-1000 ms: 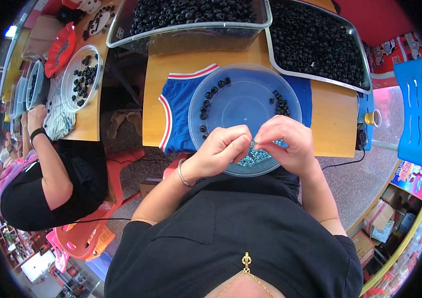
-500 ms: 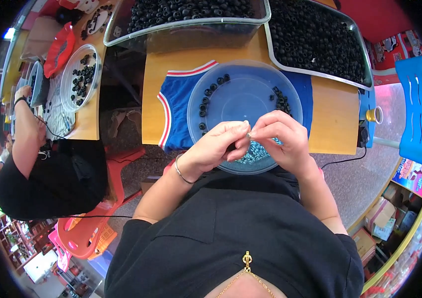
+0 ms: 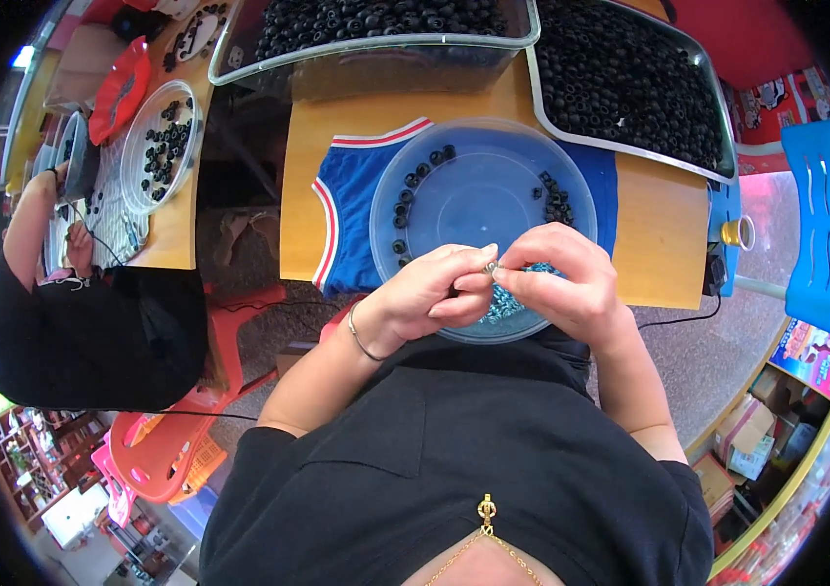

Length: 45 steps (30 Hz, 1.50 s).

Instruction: The person assembles small components by hand, inserting small pieces into black plastic rings and placing them into a round tray.

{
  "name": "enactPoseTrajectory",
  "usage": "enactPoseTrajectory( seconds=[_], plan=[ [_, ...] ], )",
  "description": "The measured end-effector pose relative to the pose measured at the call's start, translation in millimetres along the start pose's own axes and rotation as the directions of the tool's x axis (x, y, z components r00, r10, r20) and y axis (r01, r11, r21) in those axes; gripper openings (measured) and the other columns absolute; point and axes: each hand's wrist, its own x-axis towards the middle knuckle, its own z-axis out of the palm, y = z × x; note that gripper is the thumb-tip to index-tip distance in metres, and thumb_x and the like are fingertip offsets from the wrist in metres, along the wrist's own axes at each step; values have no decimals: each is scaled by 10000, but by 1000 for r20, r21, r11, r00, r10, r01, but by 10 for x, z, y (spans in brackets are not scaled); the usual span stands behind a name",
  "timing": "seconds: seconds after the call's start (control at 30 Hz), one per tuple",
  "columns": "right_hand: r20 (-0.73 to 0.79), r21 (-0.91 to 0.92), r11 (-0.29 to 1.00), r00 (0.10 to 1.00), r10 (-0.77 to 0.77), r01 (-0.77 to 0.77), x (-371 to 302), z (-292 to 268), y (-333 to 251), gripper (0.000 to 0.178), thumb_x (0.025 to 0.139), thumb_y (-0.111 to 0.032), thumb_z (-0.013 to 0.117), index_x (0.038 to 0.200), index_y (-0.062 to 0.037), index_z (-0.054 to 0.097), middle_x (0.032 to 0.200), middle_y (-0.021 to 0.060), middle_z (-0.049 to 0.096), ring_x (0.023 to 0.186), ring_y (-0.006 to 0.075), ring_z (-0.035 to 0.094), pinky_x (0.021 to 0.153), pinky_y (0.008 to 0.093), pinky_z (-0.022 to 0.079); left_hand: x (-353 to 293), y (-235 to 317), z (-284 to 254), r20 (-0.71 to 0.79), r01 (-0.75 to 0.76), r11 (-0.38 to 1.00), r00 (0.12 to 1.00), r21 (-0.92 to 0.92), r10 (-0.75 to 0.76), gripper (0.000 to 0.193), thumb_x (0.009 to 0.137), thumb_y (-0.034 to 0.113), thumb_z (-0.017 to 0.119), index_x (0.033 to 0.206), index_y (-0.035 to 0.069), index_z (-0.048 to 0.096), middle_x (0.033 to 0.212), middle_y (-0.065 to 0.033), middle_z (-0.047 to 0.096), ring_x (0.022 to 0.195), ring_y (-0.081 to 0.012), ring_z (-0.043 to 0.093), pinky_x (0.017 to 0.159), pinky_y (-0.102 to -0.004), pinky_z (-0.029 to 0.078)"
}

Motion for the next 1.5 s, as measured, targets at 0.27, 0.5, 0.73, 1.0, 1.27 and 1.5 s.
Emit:
enactPoseTrajectory(
  seconds=[0.27,0.5,0.73,1.0,1.27,1.5],
  plan=[
    [-114,132,948,945,306,-291,-62,107,99,187,699,55,742,850,-7,652,872,99,656,756,203,659,666,294,535,45,-63,58,-209,-295,760,848,579,488,344,1048,327,419,916,36,547,693,-21,547,596,-75,491,545,-215,383],
    [-113,299,869,890,442,-394,-103,145,66,157,747,60,738,868,4,655,877,95,658,733,142,643,655,253,528,46,-17,168,97,-209,59,661,976,744,109,911,95,627,941,9,568,750,-113,587,650,-231,612,584,-323,472],
    [-117,312,809,825,553,-498,-102,189,9,157,758,32,744,891,-1,667,850,83,681,739,135,665,669,251,537,46,7,156,164,-155,-81,660,985,733,93,894,73,617,859,12,556,737,-142,565,653,-316,601,574,-363,470],
    [-134,133,949,943,304,-287,-70,151,75,167,707,44,744,849,-21,684,827,80,684,750,196,681,679,287,547,29,-31,131,42,-214,157,709,964,704,155,964,109,533,841,13,533,685,-114,537,597,-254,571,551,-328,438],
    [-87,129,965,967,241,-229,-74,79,106,172,693,54,742,830,-23,672,846,69,677,770,204,676,672,299,545,-5,72,-15,-152,-207,522,811,828,564,313,1022,198,451,761,30,486,611,-30,465,586,-80,459,532,-267,385],
    [-176,239,864,855,487,-443,-137,42,150,161,762,21,744,902,-15,674,824,75,675,723,138,649,651,252,522,27,38,-8,3,154,-237,832,959,554,147,903,172,611,904,34,560,812,-138,583,742,-291,610,661,-389,473]
  ],
)
